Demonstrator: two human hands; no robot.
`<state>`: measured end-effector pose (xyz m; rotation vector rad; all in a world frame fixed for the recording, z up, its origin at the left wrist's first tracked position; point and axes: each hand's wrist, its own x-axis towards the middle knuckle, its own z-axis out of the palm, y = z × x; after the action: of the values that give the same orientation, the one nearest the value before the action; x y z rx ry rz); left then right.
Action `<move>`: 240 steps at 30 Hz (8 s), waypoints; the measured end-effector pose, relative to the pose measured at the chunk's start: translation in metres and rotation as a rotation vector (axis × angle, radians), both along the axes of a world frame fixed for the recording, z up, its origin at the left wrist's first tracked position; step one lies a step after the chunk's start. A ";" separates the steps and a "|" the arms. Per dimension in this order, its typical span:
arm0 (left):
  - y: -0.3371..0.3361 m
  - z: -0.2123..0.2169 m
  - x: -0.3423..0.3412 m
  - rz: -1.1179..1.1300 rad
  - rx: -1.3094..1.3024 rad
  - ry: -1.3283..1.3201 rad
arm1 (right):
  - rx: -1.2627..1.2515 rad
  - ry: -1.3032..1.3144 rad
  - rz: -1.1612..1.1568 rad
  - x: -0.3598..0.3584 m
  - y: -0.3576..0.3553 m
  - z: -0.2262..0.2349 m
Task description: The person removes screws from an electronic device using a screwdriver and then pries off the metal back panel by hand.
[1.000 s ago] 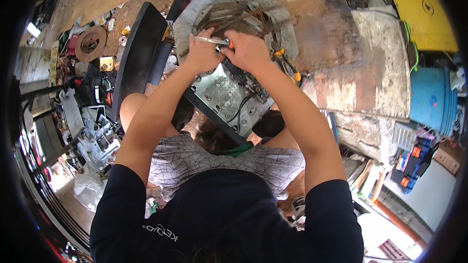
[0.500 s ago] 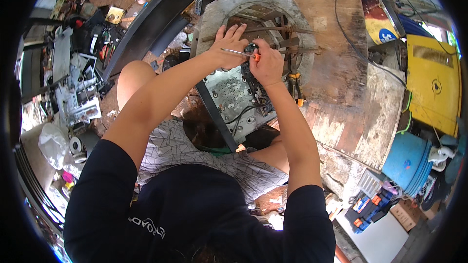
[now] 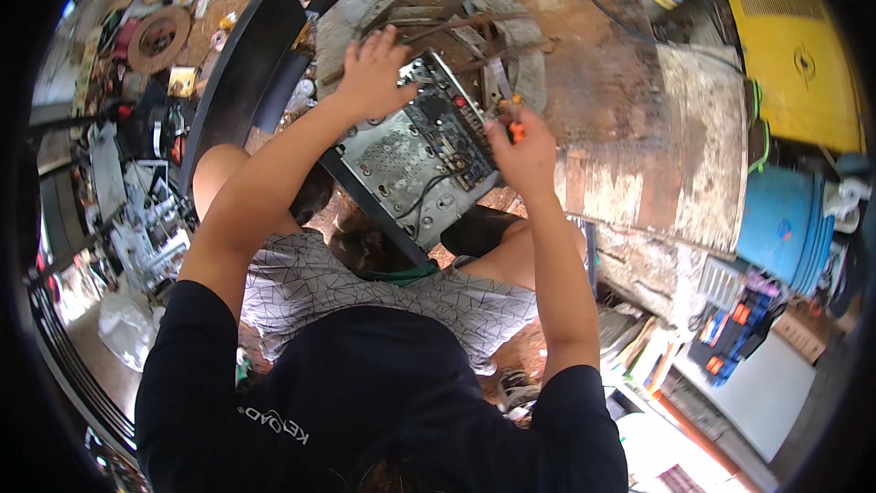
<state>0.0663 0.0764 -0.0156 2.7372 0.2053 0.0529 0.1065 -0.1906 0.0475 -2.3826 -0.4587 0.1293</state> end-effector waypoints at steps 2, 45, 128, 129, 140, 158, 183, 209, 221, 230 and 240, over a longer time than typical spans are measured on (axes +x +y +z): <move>0.005 0.033 0.001 0.045 -0.116 0.024 | -0.114 -0.077 0.051 -0.022 -0.011 -0.001; -0.037 0.156 -0.099 0.127 -1.872 -0.091 | -0.310 -1.077 0.499 -0.074 0.049 0.152; -0.061 0.127 -0.130 0.379 -1.819 -0.367 | -0.184 -0.357 0.692 -0.087 0.061 0.278; -0.061 0.127 -0.130 0.377 -1.816 -0.367 | -0.190 -0.353 0.694 -0.087 0.061 0.278; -0.060 0.125 -0.128 0.326 -1.805 -0.354 | -0.227 -0.349 0.730 -0.083 0.065 0.279; -0.062 0.131 -0.126 0.361 -1.802 -0.362 | -0.236 -0.354 0.721 -0.082 0.067 0.281; -0.066 0.119 -0.111 0.376 -1.795 -0.435 | -0.479 -0.310 0.969 -0.058 0.107 0.305; -0.089 0.144 -0.055 0.656 -1.192 -0.628 | -0.954 0.329 0.419 0.018 0.161 0.317; -0.097 0.134 -0.023 0.666 -1.178 -0.610 | -0.914 0.304 0.410 0.061 0.155 0.292; -0.106 0.143 -0.037 0.653 -1.261 -0.666 | -0.983 0.255 0.411 0.046 0.144 0.305; -0.081 0.139 -0.068 0.653 -1.415 -0.691 | -1.041 -0.038 0.674 -0.043 0.170 0.335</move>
<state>-0.0018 -0.0049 0.1237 1.0753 0.6142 0.7010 0.0638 -0.0201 0.3829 -3.0821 -1.4860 0.7873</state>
